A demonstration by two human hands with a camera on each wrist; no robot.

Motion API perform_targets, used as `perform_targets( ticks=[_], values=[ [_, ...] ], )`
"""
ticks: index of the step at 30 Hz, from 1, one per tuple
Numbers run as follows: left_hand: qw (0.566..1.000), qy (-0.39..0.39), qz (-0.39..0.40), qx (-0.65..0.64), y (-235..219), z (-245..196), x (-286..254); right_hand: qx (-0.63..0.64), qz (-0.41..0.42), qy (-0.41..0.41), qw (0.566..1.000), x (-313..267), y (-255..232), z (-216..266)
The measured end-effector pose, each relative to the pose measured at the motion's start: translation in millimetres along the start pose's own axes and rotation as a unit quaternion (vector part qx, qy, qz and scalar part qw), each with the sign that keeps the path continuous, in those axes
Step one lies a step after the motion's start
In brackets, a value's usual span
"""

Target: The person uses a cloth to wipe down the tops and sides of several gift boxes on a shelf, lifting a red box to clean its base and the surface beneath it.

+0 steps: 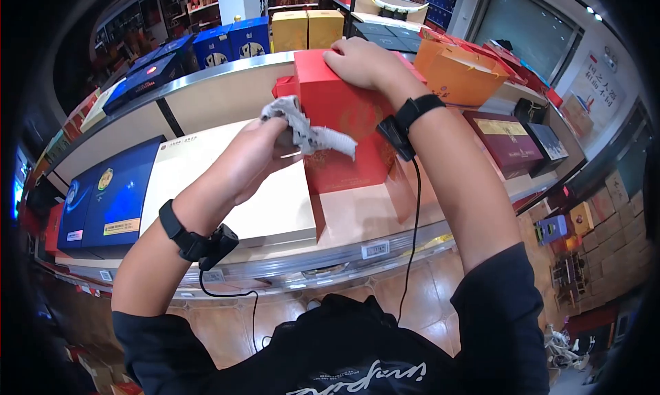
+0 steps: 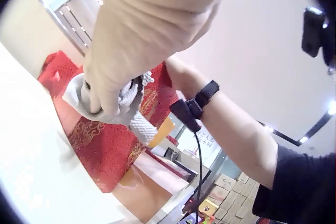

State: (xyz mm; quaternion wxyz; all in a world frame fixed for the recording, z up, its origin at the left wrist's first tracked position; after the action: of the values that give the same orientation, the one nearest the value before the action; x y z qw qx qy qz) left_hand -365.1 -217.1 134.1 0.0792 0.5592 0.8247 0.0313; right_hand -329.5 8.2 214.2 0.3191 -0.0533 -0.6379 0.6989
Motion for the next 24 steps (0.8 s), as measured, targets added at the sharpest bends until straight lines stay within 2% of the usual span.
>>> perform_targets(
  ticks=[2, 3, 6, 9, 12, 14, 16, 17, 18, 20, 22, 24],
  values=[
    [0.999, 0.033, -0.002, 0.004, 1, -20, -3, 0.022, -0.015, -0.002, 1.000, -4, -2, -2],
    [0.999, 0.046, -0.001, 0.007, 1, -28, -2, 0.036, -0.057, -0.006, 0.998, -10, -8, 0],
    [0.998, 0.066, 0.001, 0.011, 5, -44, -1, 0.063, -0.121, -0.073, 0.988, -21, -24, 10],
    [0.997, 0.075, 0.001, 0.029, 18, -56, -9, 0.100, -0.174, -0.186, 0.962, -35, -37, 23],
    [0.995, 0.092, 0.003, 0.047, 27, -68, -15, 0.213, -0.191, -0.208, 0.935, -65, -58, 27],
    [0.994, 0.101, -0.001, 0.049, 31, -75, -17, 0.256, -0.230, -0.214, 0.914, -107, -81, 39],
    [0.996, 0.088, -0.001, 0.029, 48, -81, -20, 0.452, -0.193, -0.134, 0.861, -155, -96, 46],
    [0.996, 0.082, -0.002, 0.017, 55, -82, -21, 0.445, -0.182, -0.128, 0.867, -178, -100, 49],
    [0.997, 0.079, 0.025, 0.004, 63, -82, -20, 0.439, -0.171, -0.121, 0.874, -198, -100, 47],
    [0.993, 0.075, 0.084, -0.022, 81, -82, -15, 0.375, -0.251, -0.184, 0.873, -234, -104, 51],
    [0.993, 0.013, 0.109, 0.038, 115, -68, -20, 0.314, -0.278, -0.198, 0.886, -260, -101, 42],
    [0.964, -0.030, 0.205, 0.168, 149, -58, -20, 0.399, -0.286, -0.111, 0.864, -269, -54, 5]
  ],
)
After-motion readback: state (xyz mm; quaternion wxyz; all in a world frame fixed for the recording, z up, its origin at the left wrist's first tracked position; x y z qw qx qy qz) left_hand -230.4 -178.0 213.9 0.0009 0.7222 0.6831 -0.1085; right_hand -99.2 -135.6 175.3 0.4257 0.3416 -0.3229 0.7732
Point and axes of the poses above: each hand's wrist, its own x-axis towards the middle knuckle, its own y-axis out of the palm, z = x × y, the point moved 9 cm from there along x, towards the middle knuckle, and after that the axes turned 1 degree about -y, right-handed, at the moved point
